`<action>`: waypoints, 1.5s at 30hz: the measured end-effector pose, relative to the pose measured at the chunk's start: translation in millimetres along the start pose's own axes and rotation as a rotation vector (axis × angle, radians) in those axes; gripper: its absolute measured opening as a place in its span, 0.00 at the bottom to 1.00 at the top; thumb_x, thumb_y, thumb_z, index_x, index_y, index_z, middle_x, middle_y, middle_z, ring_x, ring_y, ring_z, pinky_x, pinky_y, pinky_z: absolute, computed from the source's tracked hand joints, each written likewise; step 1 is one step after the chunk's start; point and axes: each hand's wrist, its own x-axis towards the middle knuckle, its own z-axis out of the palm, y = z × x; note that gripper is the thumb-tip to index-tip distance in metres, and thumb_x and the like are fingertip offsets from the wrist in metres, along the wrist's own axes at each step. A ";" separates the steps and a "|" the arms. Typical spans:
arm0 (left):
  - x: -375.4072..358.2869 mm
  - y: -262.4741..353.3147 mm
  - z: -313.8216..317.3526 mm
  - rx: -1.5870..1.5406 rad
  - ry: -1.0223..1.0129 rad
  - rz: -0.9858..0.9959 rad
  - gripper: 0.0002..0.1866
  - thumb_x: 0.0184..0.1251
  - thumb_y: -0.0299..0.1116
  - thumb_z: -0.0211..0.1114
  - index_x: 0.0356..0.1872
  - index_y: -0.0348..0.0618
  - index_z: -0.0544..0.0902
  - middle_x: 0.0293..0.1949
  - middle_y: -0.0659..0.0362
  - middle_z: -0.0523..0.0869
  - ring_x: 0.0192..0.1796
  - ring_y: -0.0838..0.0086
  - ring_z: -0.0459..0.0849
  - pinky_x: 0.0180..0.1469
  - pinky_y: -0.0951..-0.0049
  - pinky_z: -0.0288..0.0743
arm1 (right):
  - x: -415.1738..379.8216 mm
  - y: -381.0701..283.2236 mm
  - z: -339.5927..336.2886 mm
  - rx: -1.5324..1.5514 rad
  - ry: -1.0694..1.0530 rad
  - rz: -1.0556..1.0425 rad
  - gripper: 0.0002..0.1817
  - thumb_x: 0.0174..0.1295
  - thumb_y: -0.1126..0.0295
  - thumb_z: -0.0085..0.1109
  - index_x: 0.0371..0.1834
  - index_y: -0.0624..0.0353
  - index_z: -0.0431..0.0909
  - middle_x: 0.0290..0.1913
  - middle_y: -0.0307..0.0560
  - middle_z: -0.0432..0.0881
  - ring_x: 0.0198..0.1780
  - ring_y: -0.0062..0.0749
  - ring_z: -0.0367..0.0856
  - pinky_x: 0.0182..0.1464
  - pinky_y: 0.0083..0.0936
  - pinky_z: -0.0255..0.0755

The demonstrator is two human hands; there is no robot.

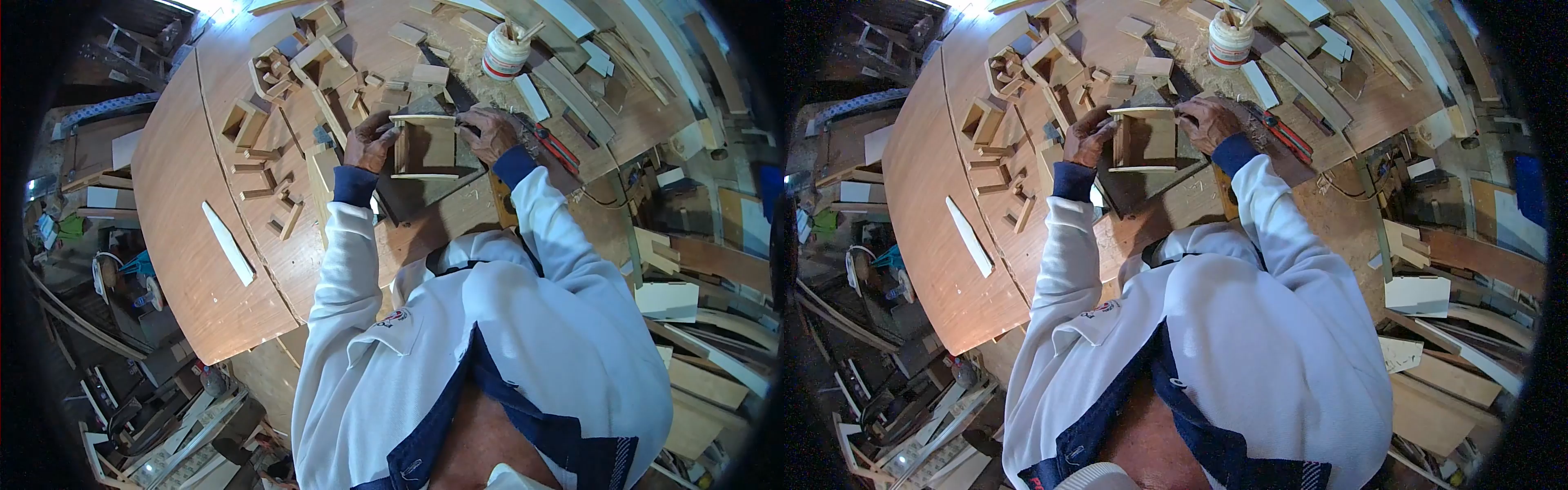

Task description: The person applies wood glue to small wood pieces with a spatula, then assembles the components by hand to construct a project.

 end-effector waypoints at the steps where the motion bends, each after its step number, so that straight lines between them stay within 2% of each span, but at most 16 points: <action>1: -1.7 -0.1 0.6 -0.002 0.006 0.000 0.21 0.61 0.30 0.64 0.54 0.32 0.76 0.49 0.52 0.83 0.50 0.70 0.81 0.54 0.73 0.72 | 0.0 0.1 0.0 -0.001 0.004 -0.004 0.13 0.56 0.62 0.60 0.39 0.58 0.82 0.40 0.53 0.82 0.41 0.50 0.80 0.46 0.38 0.74; 3: -6.2 -0.6 1.0 -0.125 0.104 0.004 0.26 0.59 0.30 0.65 0.58 0.29 0.71 0.49 0.48 0.82 0.52 0.65 0.81 0.54 0.70 0.74 | 0.1 0.8 -0.7 -0.011 0.007 -0.025 0.13 0.56 0.62 0.60 0.39 0.58 0.81 0.40 0.53 0.82 0.41 0.49 0.80 0.47 0.38 0.74; 8: -28.2 -12.6 -14.5 -0.114 0.185 0.002 0.25 0.61 0.31 0.63 0.58 0.31 0.71 0.51 0.50 0.81 0.50 0.68 0.80 0.53 0.71 0.73 | 1.5 -4.0 -6.9 -0.002 -0.020 -0.025 0.14 0.55 0.66 0.59 0.43 0.56 0.79 0.40 0.52 0.82 0.41 0.49 0.80 0.46 0.37 0.74; 9: -36.3 -10.4 -15.6 -0.112 0.219 -0.031 0.25 0.61 0.31 0.63 0.58 0.31 0.71 0.50 0.50 0.81 0.50 0.68 0.80 0.53 0.71 0.73 | 1.1 -9.5 -12.3 0.053 -0.013 0.045 0.14 0.54 0.68 0.58 0.45 0.55 0.78 0.40 0.51 0.82 0.41 0.48 0.80 0.45 0.37 0.74; 10: -43.8 -16.5 -16.1 -0.066 0.223 0.051 0.24 0.61 0.31 0.63 0.58 0.33 0.72 0.49 0.50 0.81 0.49 0.68 0.81 0.52 0.72 0.73 | -2.0 -14.1 -16.9 0.106 -0.008 0.118 0.15 0.54 0.70 0.57 0.47 0.55 0.77 0.40 0.51 0.81 0.41 0.48 0.80 0.45 0.37 0.74; 11: -53.4 -18.9 -14.9 -0.071 0.230 0.048 0.24 0.61 0.31 0.63 0.58 0.33 0.72 0.49 0.50 0.81 0.49 0.68 0.81 0.52 0.72 0.73 | -6.7 -16.1 -20.8 0.104 -0.016 0.114 0.15 0.54 0.70 0.57 0.47 0.55 0.77 0.40 0.51 0.81 0.41 0.48 0.80 0.45 0.37 0.74; 15: -92.3 -0.9 5.5 0.140 0.252 -0.012 0.21 0.59 0.22 0.60 0.56 0.35 0.73 0.47 0.52 0.83 0.47 0.69 0.81 0.49 0.70 0.75 | -33.1 -27.5 -32.1 0.109 -0.007 0.115 0.15 0.53 0.72 0.55 0.45 0.55 0.76 0.39 0.50 0.80 0.39 0.46 0.80 0.43 0.36 0.74; 17: -101.1 -3.7 11.7 0.241 0.260 0.031 0.22 0.58 0.22 0.61 0.56 0.36 0.72 0.46 0.51 0.83 0.45 0.68 0.82 0.47 0.70 0.76 | -46.2 -40.8 -40.4 0.161 -0.117 0.117 0.16 0.50 0.71 0.57 0.45 0.56 0.76 0.39 0.51 0.80 0.39 0.46 0.80 0.43 0.37 0.74; 18: -103.1 -3.2 14.4 0.234 0.267 0.032 0.22 0.58 0.22 0.61 0.56 0.36 0.72 0.46 0.51 0.83 0.45 0.68 0.82 0.47 0.70 0.76 | -48.2 -51.6 -46.8 0.166 -0.178 0.157 0.18 0.48 0.71 0.58 0.45 0.58 0.76 0.41 0.52 0.79 0.42 0.48 0.78 0.46 0.38 0.73; 20: -106.6 -1.2 18.6 0.235 0.255 0.011 0.25 0.53 0.22 0.62 0.56 0.35 0.71 0.47 0.48 0.83 0.44 0.60 0.84 0.46 0.66 0.77 | -63.0 -45.7 -37.6 0.122 -0.179 0.113 0.19 0.47 0.71 0.59 0.45 0.58 0.76 0.42 0.53 0.79 0.44 0.49 0.77 0.48 0.39 0.72; 22: -108.6 -0.4 21.2 0.261 0.273 0.059 0.26 0.52 0.22 0.63 0.56 0.35 0.70 0.46 0.49 0.83 0.44 0.60 0.84 0.47 0.66 0.77 | -66.2 -50.4 -35.4 0.103 -0.196 0.069 0.20 0.45 0.70 0.62 0.45 0.60 0.76 0.43 0.54 0.77 0.48 0.51 0.75 0.52 0.38 0.71; 26: -109.0 -3.1 24.8 0.344 0.294 0.104 0.28 0.52 0.23 0.63 0.58 0.36 0.69 0.45 0.48 0.83 0.45 0.58 0.83 0.49 0.65 0.76 | -65.0 -59.3 -32.9 0.085 -0.188 0.062 0.20 0.44 0.69 0.65 0.44 0.59 0.77 0.42 0.54 0.77 0.47 0.50 0.75 0.52 0.38 0.71; 34: -105.9 -12.4 27.8 0.367 0.312 0.133 0.27 0.51 0.23 0.64 0.57 0.39 0.70 0.44 0.48 0.83 0.45 0.57 0.83 0.48 0.63 0.76 | -65.1 -52.9 -20.2 0.024 -0.102 -0.050 0.11 0.44 0.73 0.66 0.33 0.60 0.80 0.36 0.48 0.78 0.42 0.45 0.77 0.47 0.35 0.72; 37: -106.5 -13.1 29.1 0.450 0.354 0.194 0.27 0.52 0.23 0.64 0.56 0.41 0.71 0.44 0.48 0.83 0.44 0.57 0.83 0.47 0.63 0.76 | -63.6 -54.8 -20.8 0.016 -0.096 -0.066 0.10 0.44 0.73 0.66 0.32 0.60 0.80 0.35 0.47 0.78 0.41 0.45 0.77 0.46 0.36 0.72; 45: -103.9 -20.5 30.4 0.477 0.347 0.181 0.26 0.52 0.24 0.65 0.56 0.42 0.72 0.42 0.49 0.83 0.42 0.59 0.83 0.46 0.64 0.76 | -65.3 -46.6 -13.4 0.022 -0.098 -0.046 0.07 0.47 0.73 0.65 0.31 0.59 0.81 0.34 0.47 0.78 0.40 0.44 0.77 0.44 0.35 0.73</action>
